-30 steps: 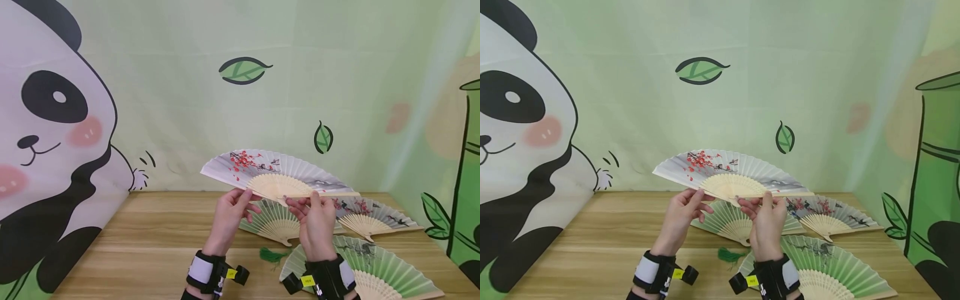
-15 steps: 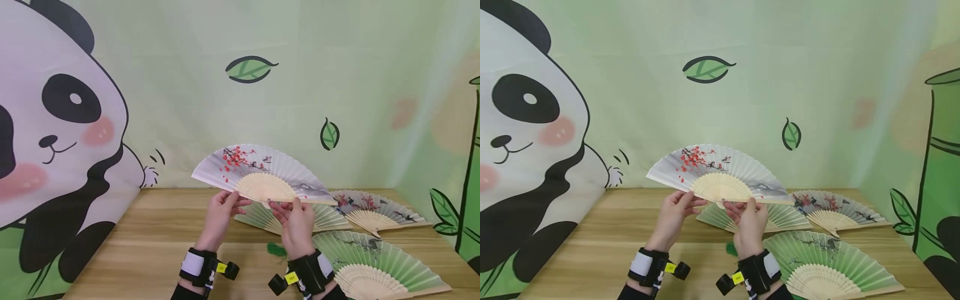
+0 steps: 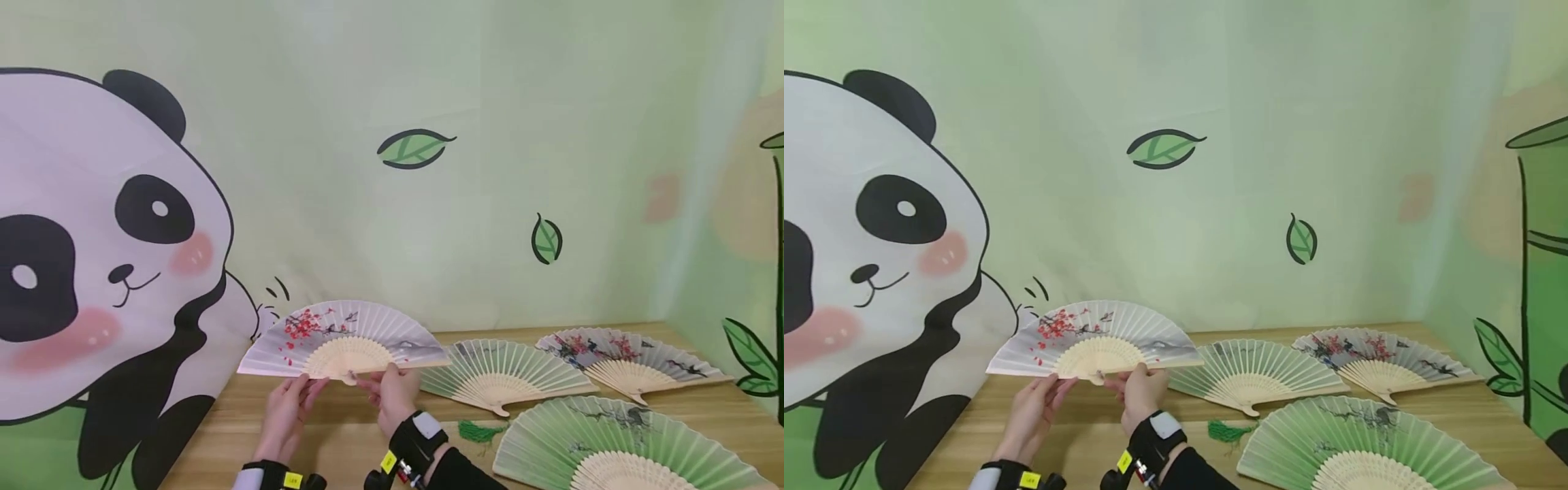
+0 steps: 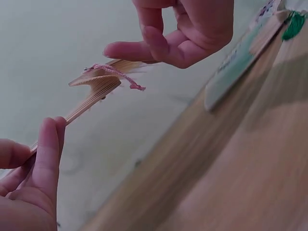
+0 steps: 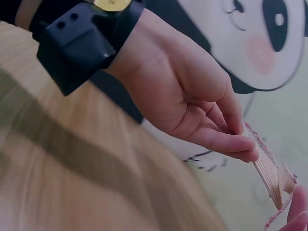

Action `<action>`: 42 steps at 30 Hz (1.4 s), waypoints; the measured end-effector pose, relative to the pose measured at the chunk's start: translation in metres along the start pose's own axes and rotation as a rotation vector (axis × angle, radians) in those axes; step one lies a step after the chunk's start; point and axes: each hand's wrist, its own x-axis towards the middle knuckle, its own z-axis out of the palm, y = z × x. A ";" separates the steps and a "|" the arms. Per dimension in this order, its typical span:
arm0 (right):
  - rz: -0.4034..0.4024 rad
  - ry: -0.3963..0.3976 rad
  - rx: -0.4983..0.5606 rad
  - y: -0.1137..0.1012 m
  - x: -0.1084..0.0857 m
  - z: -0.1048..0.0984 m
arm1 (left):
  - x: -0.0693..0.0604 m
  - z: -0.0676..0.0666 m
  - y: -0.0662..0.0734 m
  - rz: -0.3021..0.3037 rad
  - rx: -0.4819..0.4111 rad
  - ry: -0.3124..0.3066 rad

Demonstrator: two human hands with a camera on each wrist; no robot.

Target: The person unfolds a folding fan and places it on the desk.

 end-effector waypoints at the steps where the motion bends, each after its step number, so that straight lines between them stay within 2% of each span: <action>1: 0.000 0.007 -0.004 0.008 -0.001 0.004 | 0.000 -0.010 -0.003 -0.012 -0.001 0.001; 4: 0.015 0.015 -0.004 0.027 -0.005 0.013 | 0.001 -0.035 -0.010 -0.048 -0.018 0.007; 6: 0.047 -0.003 -0.002 0.037 -0.007 0.019 | 0.001 -0.048 -0.011 -0.069 -0.043 0.034; 12: 0.148 -0.033 0.012 0.065 -0.016 0.041 | -0.001 -0.086 0.000 -0.112 -0.021 0.111; 17: 0.163 -0.041 0.023 0.081 -0.020 0.048 | -0.002 -0.103 0.004 -0.139 0.013 0.151; 25: 0.229 -0.008 0.009 0.095 -0.017 0.049 | 0.004 -0.109 0.003 -0.210 0.060 0.209; 27: 0.252 -0.011 0.020 0.095 -0.017 0.046 | 0.005 -0.108 0.001 -0.210 0.065 0.227; 35: 0.284 -0.016 0.068 0.087 -0.015 0.036 | 0.003 -0.104 -0.008 -0.195 0.064 0.210; 38: 0.302 -0.032 0.088 0.089 -0.018 0.036 | 0.000 -0.108 -0.005 -0.191 0.099 0.244; 42: 0.309 -0.077 0.096 0.089 -0.029 0.041 | -0.003 -0.115 0.008 -0.219 0.143 0.273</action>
